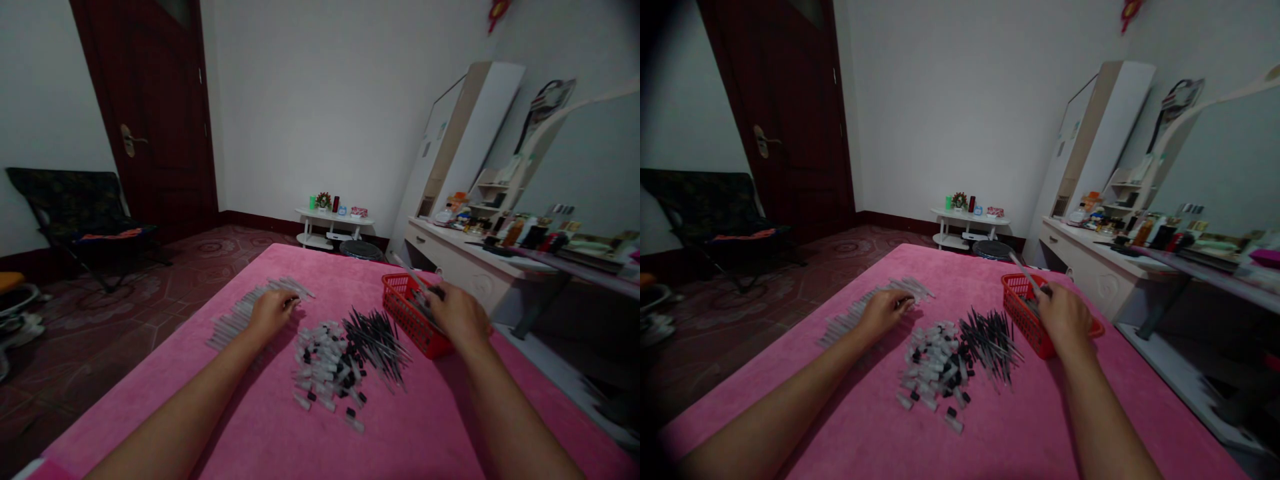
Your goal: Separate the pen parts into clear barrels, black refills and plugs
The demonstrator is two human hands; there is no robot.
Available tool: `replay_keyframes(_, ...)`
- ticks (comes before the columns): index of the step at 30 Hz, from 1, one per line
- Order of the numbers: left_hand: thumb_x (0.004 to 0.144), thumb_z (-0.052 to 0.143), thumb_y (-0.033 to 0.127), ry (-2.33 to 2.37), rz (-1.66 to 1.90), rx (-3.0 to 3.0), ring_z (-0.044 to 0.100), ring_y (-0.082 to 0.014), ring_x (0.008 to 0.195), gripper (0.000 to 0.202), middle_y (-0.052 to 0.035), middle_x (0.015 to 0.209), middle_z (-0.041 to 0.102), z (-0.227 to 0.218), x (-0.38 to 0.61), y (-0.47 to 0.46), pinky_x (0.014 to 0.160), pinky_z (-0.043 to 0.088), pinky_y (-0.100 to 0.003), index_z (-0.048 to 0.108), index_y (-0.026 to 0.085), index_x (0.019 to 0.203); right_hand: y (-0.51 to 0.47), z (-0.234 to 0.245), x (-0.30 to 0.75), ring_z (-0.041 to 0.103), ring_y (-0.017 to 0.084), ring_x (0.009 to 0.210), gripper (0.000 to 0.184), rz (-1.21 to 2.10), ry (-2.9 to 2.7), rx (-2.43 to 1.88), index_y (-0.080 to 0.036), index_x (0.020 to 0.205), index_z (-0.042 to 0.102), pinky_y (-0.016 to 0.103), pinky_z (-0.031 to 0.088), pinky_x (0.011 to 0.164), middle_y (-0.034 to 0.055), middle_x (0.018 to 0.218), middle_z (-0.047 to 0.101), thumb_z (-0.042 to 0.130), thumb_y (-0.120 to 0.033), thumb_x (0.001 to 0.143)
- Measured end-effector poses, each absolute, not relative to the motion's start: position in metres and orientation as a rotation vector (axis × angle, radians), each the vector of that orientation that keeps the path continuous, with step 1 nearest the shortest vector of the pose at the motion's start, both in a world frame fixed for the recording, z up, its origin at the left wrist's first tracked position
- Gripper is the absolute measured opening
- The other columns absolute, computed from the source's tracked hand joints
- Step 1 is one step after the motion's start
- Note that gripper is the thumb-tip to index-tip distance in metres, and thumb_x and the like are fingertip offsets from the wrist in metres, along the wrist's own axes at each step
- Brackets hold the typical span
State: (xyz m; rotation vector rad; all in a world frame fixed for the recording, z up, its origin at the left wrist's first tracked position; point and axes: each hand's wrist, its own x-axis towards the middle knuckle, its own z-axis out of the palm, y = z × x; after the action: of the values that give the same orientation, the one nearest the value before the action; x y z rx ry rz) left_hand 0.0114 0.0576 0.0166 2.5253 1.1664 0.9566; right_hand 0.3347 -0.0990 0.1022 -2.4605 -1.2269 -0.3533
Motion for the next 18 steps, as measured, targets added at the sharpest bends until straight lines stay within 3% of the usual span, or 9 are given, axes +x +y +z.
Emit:
replay_keyframes(3, 0.088, 0.05, 0.029, 1.055, 1.178, 2.491, 0.061, -0.0166, 0.086, 0.033, -0.0072, 0.103, 0.066, 0.023, 0.016, 0.05, 0.077, 0.045, -0.027, 0.059, 0.02, 0.118, -0.092, 0.108, 0.299, 0.063, 0.022, 0.079, 0.028, -0.054, -1.418, -2.021, -0.014, 0.09, 0.068, 0.029, 0.043, 0.068, 0.011, 0.088, 0.069, 0.049, -0.033, 0.08)
replay_keyframes(6, 0.089, 0.049, 0.028, 0.894, 1.408, 2.608, 0.055, -0.0189, 0.099, 0.04, -0.0084, 0.113, 0.059, 0.034, 0.021, 0.038, 0.084, 0.044, -0.031, 0.049, 0.024, 0.129, -0.084, 0.102, 0.262, 0.058, 0.016, 0.066, 0.02, 0.344, -1.526, -1.771, -0.014, 0.075, 0.064, 0.024, 0.04, 0.058, 0.0053, 0.072, 0.066, 0.052, -0.03, 0.076)
replay_keyframes(9, 0.088, 0.05, 0.026, 0.649, 1.492, 2.829, 0.051, -0.022, 0.105, 0.036, -0.0089, 0.115, 0.058, 0.042, 0.026, 0.025, 0.088, 0.041, -0.038, 0.053, 0.025, 0.125, -0.081, 0.093, 0.23, 0.047, 0.011, 0.048, 0.019, 0.566, -1.485, -1.68, -0.015, 0.059, 0.057, 0.023, 0.031, 0.048, -0.0012, 0.051, 0.054, 0.054, -0.029, 0.072)
replay_keyframes(12, 0.087, 0.053, 0.025, 0.437, 1.44, 3.004, 0.052, -0.0216, 0.101, 0.032, -0.0074, 0.11, 0.061, 0.043, 0.033, 0.015, 0.089, 0.038, -0.04, 0.056, 0.025, 0.119, -0.081, 0.086, 0.208, 0.04, 0.008, 0.042, 0.017, 0.787, -1.421, -1.589, -0.016, 0.057, 0.053, 0.022, 0.026, 0.043, -0.0042, 0.047, 0.048, 0.055, -0.027, 0.071)
replay_keyframes(18, 0.09, 0.047, 0.022, 0.355, 1.349, 3.088, 0.049, -0.0166, 0.074, 0.022, -0.004, 0.079, 0.061, 0.038, 0.036, 0.01, 0.067, 0.037, -0.03, 0.061, 0.02, 0.106, -0.082, 0.078, 0.194, 0.034, 0.006, 0.038, 0.022, 0.988, -1.39, -1.456, -0.016, 0.059, 0.051, 0.021, 0.021, 0.04, -0.0055, 0.046, 0.045, 0.057, -0.033, 0.073)
